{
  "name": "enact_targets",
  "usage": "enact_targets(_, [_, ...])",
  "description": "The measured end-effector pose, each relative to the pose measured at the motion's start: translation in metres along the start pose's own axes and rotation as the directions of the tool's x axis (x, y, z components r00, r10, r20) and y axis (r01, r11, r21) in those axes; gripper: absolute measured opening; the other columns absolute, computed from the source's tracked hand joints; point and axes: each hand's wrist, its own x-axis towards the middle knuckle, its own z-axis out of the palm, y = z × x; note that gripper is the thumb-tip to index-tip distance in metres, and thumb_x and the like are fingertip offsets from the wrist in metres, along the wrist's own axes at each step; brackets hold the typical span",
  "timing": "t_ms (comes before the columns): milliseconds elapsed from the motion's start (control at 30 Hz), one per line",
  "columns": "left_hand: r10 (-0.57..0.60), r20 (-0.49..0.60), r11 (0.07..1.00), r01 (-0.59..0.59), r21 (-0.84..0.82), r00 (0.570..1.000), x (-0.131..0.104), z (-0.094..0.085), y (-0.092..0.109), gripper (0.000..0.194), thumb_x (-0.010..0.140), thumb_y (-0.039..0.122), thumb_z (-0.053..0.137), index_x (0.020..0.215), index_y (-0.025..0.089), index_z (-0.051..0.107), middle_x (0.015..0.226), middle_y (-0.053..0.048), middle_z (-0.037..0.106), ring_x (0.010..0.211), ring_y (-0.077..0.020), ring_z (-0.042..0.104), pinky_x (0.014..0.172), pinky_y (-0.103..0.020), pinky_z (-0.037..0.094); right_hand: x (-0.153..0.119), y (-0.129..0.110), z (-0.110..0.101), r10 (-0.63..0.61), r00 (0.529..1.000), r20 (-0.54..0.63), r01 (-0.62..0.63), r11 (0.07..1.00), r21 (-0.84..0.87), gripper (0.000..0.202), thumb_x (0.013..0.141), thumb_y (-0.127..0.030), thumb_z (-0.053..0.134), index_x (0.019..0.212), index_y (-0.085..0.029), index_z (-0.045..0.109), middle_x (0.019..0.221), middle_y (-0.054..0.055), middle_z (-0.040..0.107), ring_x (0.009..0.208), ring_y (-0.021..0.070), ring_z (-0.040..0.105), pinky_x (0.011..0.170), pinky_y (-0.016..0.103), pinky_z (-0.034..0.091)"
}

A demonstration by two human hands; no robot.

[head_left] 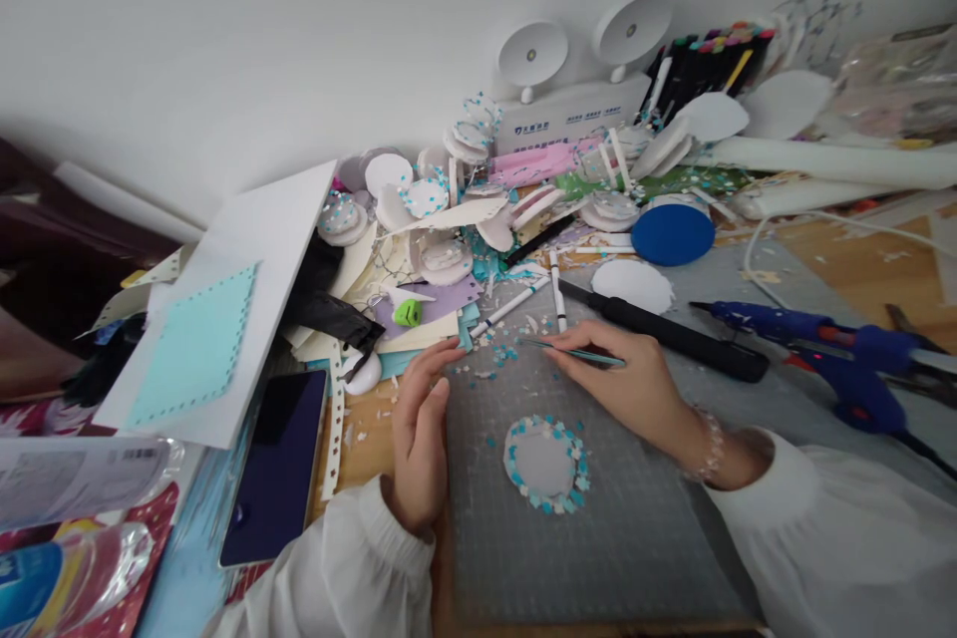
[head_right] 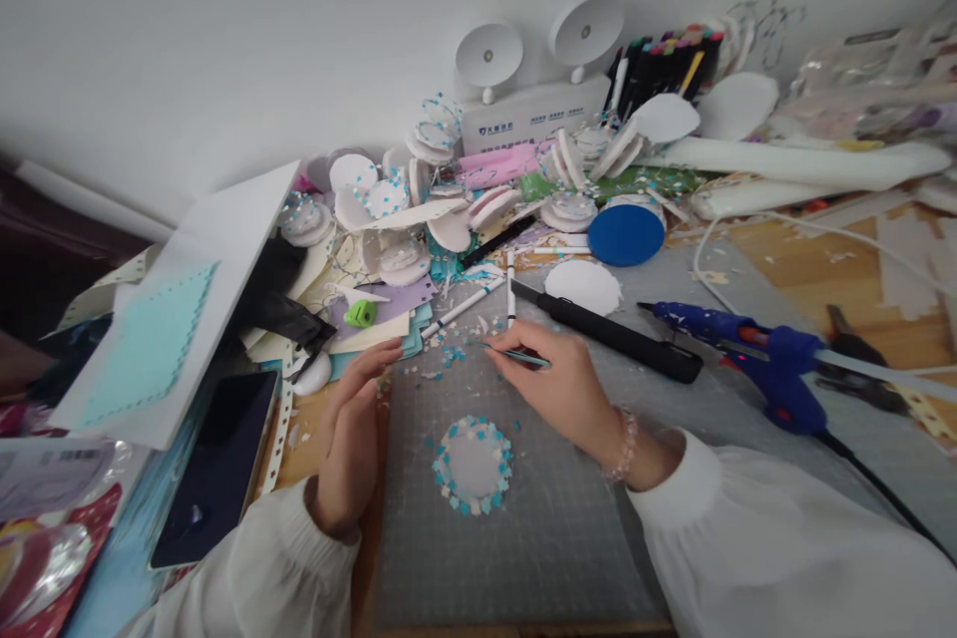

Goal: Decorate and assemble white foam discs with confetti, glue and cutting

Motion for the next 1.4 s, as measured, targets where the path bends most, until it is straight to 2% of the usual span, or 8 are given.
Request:
enact_targets(167, [0.016, -0.006, 0.996, -0.015, 0.090, 1.000, 0.000, 0.000, 0.004, 0.022, 0.095, 0.027, 0.051, 0.106, 0.025, 0.070, 0.120, -0.005, 0.064, 0.122, -0.0241, 0.053, 0.107, -0.039, 0.035, 0.001, -0.008, -0.006, 0.025, 0.998, -0.054, -0.023, 0.999, 0.032, 0.008, 0.081, -0.025, 0.071, 0.076, -0.024, 0.065, 0.083, 0.001, 0.076, 0.082, 0.0204, 0.073, 0.075, 0.032, 0.061])
enact_targets(333, [0.073, 0.021, 0.977, -0.076, 0.201, 0.997, 0.002, 0.001, 0.009, 0.014, 0.091, 0.026, 0.058, 0.099, 0.024, 0.070, 0.108, -0.005, 0.067, 0.111, -0.0235, 0.057, 0.099, -0.037, 0.041, 0.001, -0.011, -0.007, 0.046, 0.998, -0.052, -0.046, 0.999, 0.019, 0.010, 0.081, -0.029, 0.071, 0.075, -0.025, 0.065, 0.082, 0.002, 0.075, 0.081, 0.0216, 0.073, 0.074, 0.034, 0.061])
enact_targets(633, [0.070, 0.013, 0.977, -0.071, 0.200, 0.998, 0.002, 0.002, 0.012, 0.012, 0.091, 0.023, 0.058, 0.097, 0.023, 0.068, 0.102, -0.005, 0.065, 0.104, -0.0222, 0.058, 0.091, -0.034, 0.043, -0.002, 0.000, -0.003, 0.052, 0.999, 0.002, -0.052, 0.997, -0.054, 0.003, 0.078, -0.023, 0.071, 0.080, -0.024, 0.069, 0.086, 0.002, 0.076, 0.081, 0.0233, 0.073, 0.075, 0.036, 0.059])
enact_targets(867, [0.060, 0.017, 0.971, -0.063, 0.230, 0.998, 0.001, 0.001, 0.012, 0.011, 0.091, 0.023, 0.057, 0.094, 0.023, 0.068, 0.097, -0.004, 0.064, 0.099, -0.0219, 0.057, 0.087, -0.034, 0.042, 0.001, -0.010, -0.007, 0.088, 0.996, -0.018, -0.089, 0.995, -0.042, 0.009, 0.079, -0.027, 0.071, 0.073, -0.023, 0.066, 0.076, 0.001, 0.074, 0.073, 0.0206, 0.071, 0.065, 0.031, 0.058])
enact_targets(1000, [0.066, 0.036, 0.963, -0.073, 0.259, 0.997, 0.002, 0.002, 0.012, 0.009, 0.091, 0.023, 0.058, 0.090, 0.023, 0.067, 0.091, -0.004, 0.064, 0.094, -0.0214, 0.056, 0.084, -0.034, 0.040, 0.002, -0.015, -0.013, 0.241, 0.970, -0.003, -0.239, 0.964, 0.117, 0.019, 0.075, -0.036, 0.077, 0.071, -0.023, 0.064, 0.071, 0.001, 0.072, 0.066, 0.0179, 0.069, 0.057, 0.026, 0.056])
enact_targets(1133, [0.085, 0.063, 0.956, -0.100, 0.276, 0.994, 0.001, 0.004, 0.013, 0.008, 0.089, 0.023, 0.061, 0.088, 0.023, 0.069, 0.088, -0.003, 0.064, 0.091, -0.0212, 0.056, 0.083, -0.034, 0.040, -0.002, -0.017, -0.014, 0.397, 0.913, 0.091, -0.402, 0.841, 0.362, 0.027, 0.069, -0.040, 0.083, 0.072, -0.022, 0.063, 0.068, 0.001, 0.069, 0.061, 0.0151, 0.067, 0.053, 0.023, 0.053])
enact_targets(1233, [0.081, 0.103, 0.954, -0.107, 0.280, 0.991, 0.000, 0.004, 0.013, 0.009, 0.088, 0.026, 0.063, 0.093, 0.023, 0.070, 0.091, -0.004, 0.063, 0.094, -0.0220, 0.055, 0.085, -0.035, 0.040, -0.007, -0.021, -0.012, 0.412, 0.900, 0.142, -0.429, 0.781, 0.454, 0.026, 0.068, -0.036, 0.084, 0.071, -0.022, 0.063, 0.069, -0.001, 0.068, 0.059, 0.0132, 0.066, 0.054, 0.022, 0.053])
enact_targets(1400, [0.106, 0.192, 0.949, -0.157, 0.274, 0.976, -0.001, 0.003, 0.016, 0.014, 0.085, 0.032, 0.069, 0.096, 0.024, 0.072, 0.092, -0.005, 0.062, 0.093, -0.0223, 0.055, 0.085, -0.036, 0.041, -0.013, -0.030, -0.010, 0.363, 0.903, 0.231, -0.430, 0.773, 0.467, 0.022, 0.072, -0.032, 0.082, 0.072, -0.022, 0.063, 0.075, 0.000, 0.071, 0.068, 0.0145, 0.070, 0.058, 0.021, 0.056])
